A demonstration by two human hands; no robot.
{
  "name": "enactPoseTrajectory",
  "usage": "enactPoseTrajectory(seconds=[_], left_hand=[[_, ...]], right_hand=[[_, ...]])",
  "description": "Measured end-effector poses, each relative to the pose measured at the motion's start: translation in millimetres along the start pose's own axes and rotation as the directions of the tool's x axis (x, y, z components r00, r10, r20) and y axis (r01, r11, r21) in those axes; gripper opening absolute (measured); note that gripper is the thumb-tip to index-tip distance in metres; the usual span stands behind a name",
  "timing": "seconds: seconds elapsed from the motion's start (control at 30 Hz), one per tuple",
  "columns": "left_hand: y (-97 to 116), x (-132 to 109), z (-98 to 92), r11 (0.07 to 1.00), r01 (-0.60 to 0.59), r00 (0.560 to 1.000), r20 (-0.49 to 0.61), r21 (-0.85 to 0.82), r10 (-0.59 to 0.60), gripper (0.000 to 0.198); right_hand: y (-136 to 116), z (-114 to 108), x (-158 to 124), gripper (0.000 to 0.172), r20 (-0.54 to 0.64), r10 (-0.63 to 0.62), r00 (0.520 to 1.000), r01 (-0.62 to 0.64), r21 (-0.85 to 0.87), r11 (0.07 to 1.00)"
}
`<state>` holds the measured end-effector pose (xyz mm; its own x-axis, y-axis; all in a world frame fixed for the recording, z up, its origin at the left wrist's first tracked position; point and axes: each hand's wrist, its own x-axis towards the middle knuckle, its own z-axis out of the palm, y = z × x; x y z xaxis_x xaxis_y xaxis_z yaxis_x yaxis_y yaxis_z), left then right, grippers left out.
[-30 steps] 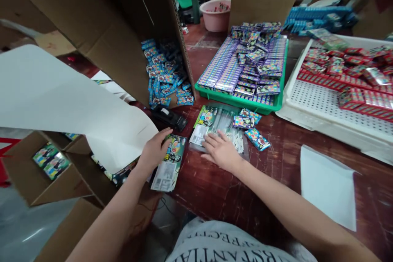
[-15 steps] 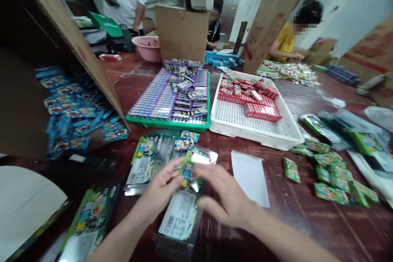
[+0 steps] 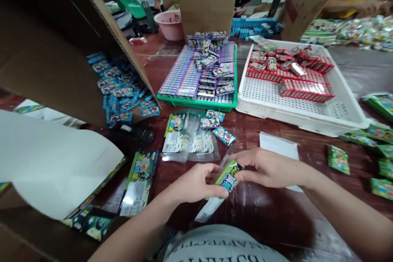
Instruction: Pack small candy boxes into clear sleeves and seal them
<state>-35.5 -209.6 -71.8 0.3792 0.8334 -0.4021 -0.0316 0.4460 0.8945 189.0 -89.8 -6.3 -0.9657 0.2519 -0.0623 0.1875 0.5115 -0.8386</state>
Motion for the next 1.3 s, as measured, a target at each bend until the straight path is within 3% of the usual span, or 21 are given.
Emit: enactPoseTrajectory(seconds=[0.03,0.1,0.17,0.2,0.27,0.33,0.43,0.5,0.6,0.67,0.73,0.8,0.87,0.9,1.0,1.07,1.13,1.17,1.23,1.3], left_hand=[[-1,-3,-1.7,1.0,0.003,0.999,-0.046,0.0,-0.003,0.051],[-5,-6,-4.2,0.998,-0.059,0.974,-0.221,-0.004,0.056,0.037],[-11,-7,-5.2,0.991,-0.135,0.907,-0.401,0.017,0.13,0.031],[-15,-6,-4.9,0.987,-0.155,0.865,-0.476,0.042,0.156,0.03],[-25,-5,-2.1,0.983,-0.154,0.801,-0.57,0.098,0.182,0.032],[-35,-1,3.2,0.981,-0.14,0.765,-0.614,0.137,0.195,0.034],[-52,7,11.9,0.973,-0.153,0.72,-0.654,0.173,0.23,0.034],[-62,9,15.0,0.971,-0.169,0.716,-0.656,0.17,0.239,0.032],[-67,1,10.2,0.969,-0.186,0.745,-0.619,0.164,0.247,0.043],[-58,-8,-0.5,0.943,-0.17,0.705,-0.634,0.285,0.319,0.059],[-39,-9,-15.8,0.838,-0.096,0.631,-0.618,0.537,0.468,0.064],[-13,4,-32.6,0.619,0.015,0.607,-0.499,0.785,0.618,0.057],[13,30,-48.8,0.39,0.096,0.642,-0.356,0.916,0.679,0.055],[24,47,-56.4,0.283,0.115,0.691,-0.281,0.952,0.666,0.056],[43,94,-74.9,0.018,0.078,0.837,-0.076,0.997,0.542,0.059],[48,112,-80.7,-0.074,0.027,0.884,0.011,0.997,0.468,0.059],[50,120,-78.7,-0.05,-0.006,0.87,0.03,0.999,0.491,0.055],[50,121,-74.5,0.017,-0.043,0.847,0.028,0.999,0.531,0.053],[47,122,-61.0,0.269,-0.192,0.796,-0.011,0.944,0.605,0.051],[39,125,-43.6,0.582,-0.335,0.795,-0.11,0.741,0.597,0.047]], right_hand=[[2,2,3,0.026,-0.034,0.0,0.999,0.001,0.033,0.999],[10,16,11,0.027,-0.251,0.096,0.963,-0.078,0.079,0.994],[19,41,19,0.028,-0.506,0.249,0.826,-0.182,0.178,0.967],[23,56,23,0.032,-0.548,0.323,0.772,-0.217,0.25,0.944],[27,87,31,0.037,-0.509,0.438,0.741,-0.289,0.347,0.892],[27,116,38,0.036,-0.488,0.517,0.703,-0.401,0.328,0.856],[29,140,45,0.03,-0.579,0.552,0.6,-0.539,0.217,0.814],[35,140,43,0.029,-0.557,0.54,0.63,-0.547,0.175,0.819],[52,113,30,0.035,-0.508,0.488,0.71,-0.496,0.13,0.858],[68,87,22,0.048,-0.572,0.409,0.711,-0.491,0.012,0.871],[83,64,21,0.064,-0.643,0.317,0.697,-0.537,-0.174,0.825],[97,52,29,0.075,-0.667,0.28,0.691,-0.601,-0.314,0.735],[106,49,42,0.076,-0.666,0.287,0.688,-0.639,-0.369,0.675],[109,48,47,0.072,-0.658,0.287,0.696,-0.638,-0.384,0.667],[114,41,42,0.049,-0.573,0.252,0.78,-0.551,-0.438,0.71],[116,29,20,0.043,-0.481,0.223,0.848,-0.466,-0.474,0.748],[116,16,-8,0.053,-0.378,0.19,0.906,-0.374,-0.503,0.779],[114,13,-21,0.06,-0.347,0.18,0.92,-0.346,-0.506,0.79],[109,14,-37,0.079,-0.383,0.193,0.903,-0.377,-0.495,0.783],[104,26,-38,0.106,-0.519,0.248,0.818,-0.511,-0.456,0.728]])
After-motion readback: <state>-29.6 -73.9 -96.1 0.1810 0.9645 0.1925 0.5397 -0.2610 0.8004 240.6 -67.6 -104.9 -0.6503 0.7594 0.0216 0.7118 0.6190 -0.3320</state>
